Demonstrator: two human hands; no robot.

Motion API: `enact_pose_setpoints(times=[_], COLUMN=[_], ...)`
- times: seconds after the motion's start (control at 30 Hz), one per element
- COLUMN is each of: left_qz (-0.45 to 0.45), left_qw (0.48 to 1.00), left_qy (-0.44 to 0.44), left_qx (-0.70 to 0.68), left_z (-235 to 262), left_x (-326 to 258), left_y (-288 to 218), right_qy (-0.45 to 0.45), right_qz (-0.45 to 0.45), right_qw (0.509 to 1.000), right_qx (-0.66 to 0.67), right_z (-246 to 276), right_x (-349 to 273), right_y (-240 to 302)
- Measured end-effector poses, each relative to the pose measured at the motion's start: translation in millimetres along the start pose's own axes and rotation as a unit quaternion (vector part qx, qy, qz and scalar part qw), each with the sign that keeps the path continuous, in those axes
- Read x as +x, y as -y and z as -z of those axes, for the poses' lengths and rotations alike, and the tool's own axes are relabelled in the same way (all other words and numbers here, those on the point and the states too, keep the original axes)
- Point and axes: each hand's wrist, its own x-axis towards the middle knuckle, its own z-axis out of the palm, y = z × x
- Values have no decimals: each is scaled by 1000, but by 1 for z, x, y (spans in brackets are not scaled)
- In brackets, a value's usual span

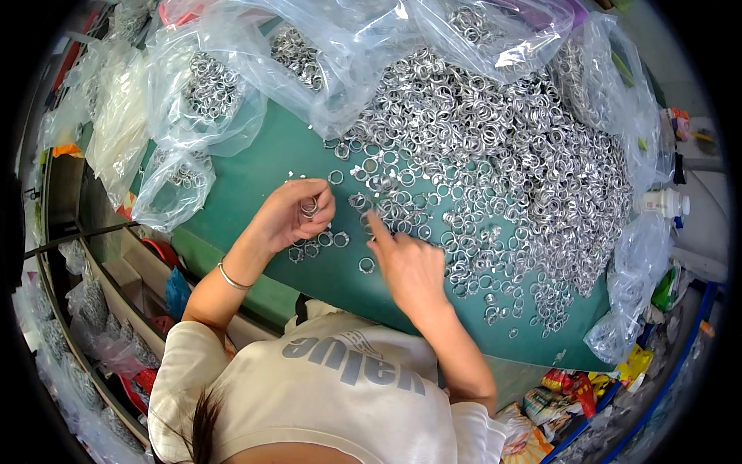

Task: The person sorts small metal rings by hand on a green workbench, picking up individual rings from a pile and placing them into plastic bags.

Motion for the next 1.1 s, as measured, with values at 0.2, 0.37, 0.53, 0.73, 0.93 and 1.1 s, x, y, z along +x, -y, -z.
enact_pose_setpoints(times=[0.2,0.37,0.53,0.73,0.93,1.1], left_qz=[-267,-249,-218,-270,-252,-214], left_qw=[807,651,587,648,619,597], left_qy=[-101,-106,-106,-151,-128,-82], left_qx=[517,709,773,696,733,769], left_z=[-10,-29,-27,-37,-45,-41], left_x=[25,42,23,25,36,20], left_y=[11,9,11,23,35,24], right_qy=[-24,-99,-230,-143,-77,-16], right_qz=[4,-189,-162,-134,-65,-37], right_qw=[991,956,932,968,995,998], right_qx=[134,200,230,156,17,-57], right_z=[15,19,15,18,12,15], right_x=[-26,-35,-48,-9,33,42], right_y=[-10,-22,-38,-24,-21,-24])
